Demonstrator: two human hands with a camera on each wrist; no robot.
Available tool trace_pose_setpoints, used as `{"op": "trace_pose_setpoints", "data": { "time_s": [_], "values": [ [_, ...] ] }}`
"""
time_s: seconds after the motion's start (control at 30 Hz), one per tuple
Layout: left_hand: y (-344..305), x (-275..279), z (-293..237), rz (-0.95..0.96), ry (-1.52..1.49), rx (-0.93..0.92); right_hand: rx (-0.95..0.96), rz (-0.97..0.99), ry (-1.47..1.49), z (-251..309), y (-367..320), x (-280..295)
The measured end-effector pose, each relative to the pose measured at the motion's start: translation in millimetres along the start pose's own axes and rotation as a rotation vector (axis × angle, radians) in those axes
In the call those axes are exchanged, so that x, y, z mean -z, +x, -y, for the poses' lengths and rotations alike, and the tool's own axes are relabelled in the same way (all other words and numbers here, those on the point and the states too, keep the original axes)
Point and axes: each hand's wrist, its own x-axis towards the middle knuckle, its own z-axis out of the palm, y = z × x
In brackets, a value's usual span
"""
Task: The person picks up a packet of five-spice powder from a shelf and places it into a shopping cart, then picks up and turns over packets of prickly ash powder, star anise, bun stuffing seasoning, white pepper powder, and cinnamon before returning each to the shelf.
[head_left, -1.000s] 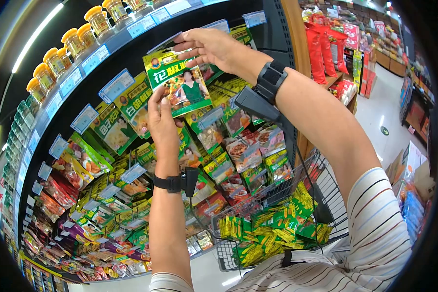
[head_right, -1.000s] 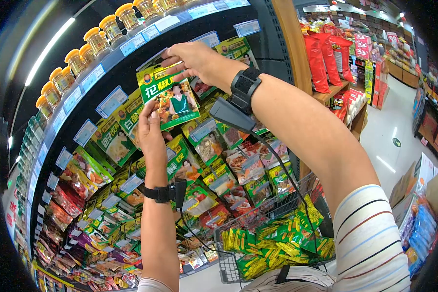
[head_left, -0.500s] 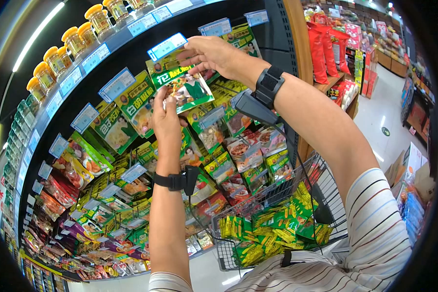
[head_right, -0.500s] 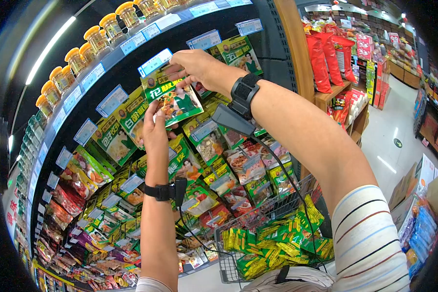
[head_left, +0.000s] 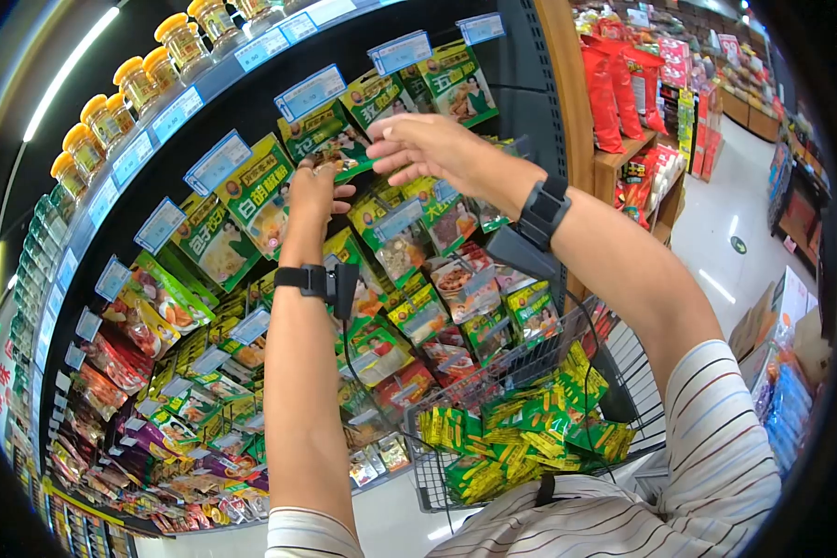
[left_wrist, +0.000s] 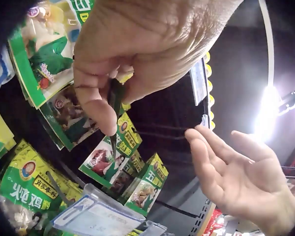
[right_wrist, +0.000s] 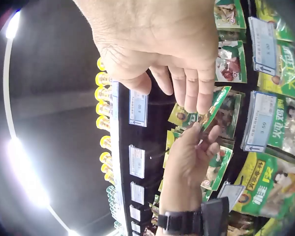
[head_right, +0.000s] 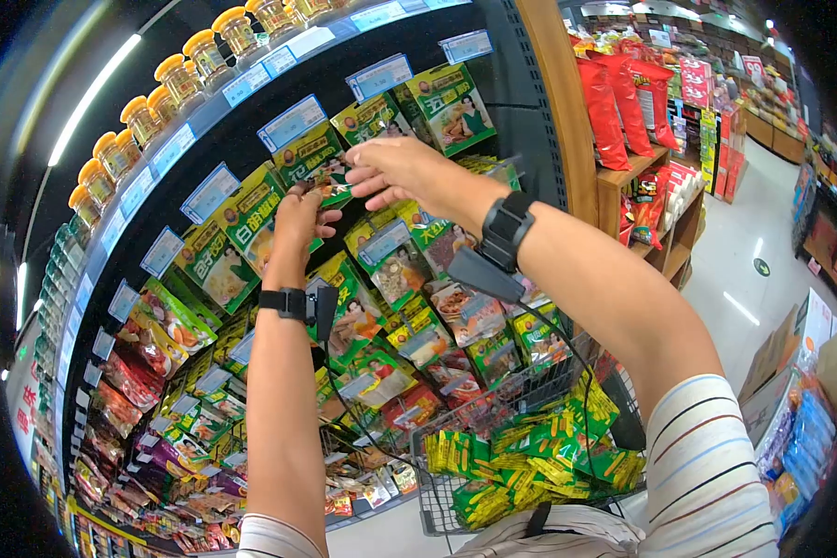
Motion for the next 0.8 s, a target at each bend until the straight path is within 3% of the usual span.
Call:
{"op": "trace_pose_setpoints", "data": {
  "time_s": [0.33, 0.37, 0.47, 0.57, 0.73, 0.8],
  "values": [
    [-20, 8, -8, 0.128, 0.031, 0.093, -0.064, 0.015, 0.140, -29, -94, -5],
    [-21, 7, -4, 0.069, 0.050, 0.097, -0.081, 0.023, 0.155, -34, -103, -5],
    [-29, 18, 1, 0.177, 0.034, 0.076, -0.119, 0.025, 0.190, -44, -129, -7],
    [-51, 25, 2, 0.070, 0.065, 0.041, -0.124, 0.012, 0.258, -64, -154, -5],
    [-142, 20, -11, 0.090, 0.012, -0.174, -0.133, -0.065, 0.286, -99, -207, 6],
    [-188, 8, -3, 0.113, -0.008, -0.137, -0.229, -0.135, 0.274, -114, -235, 9]
  ]
}}
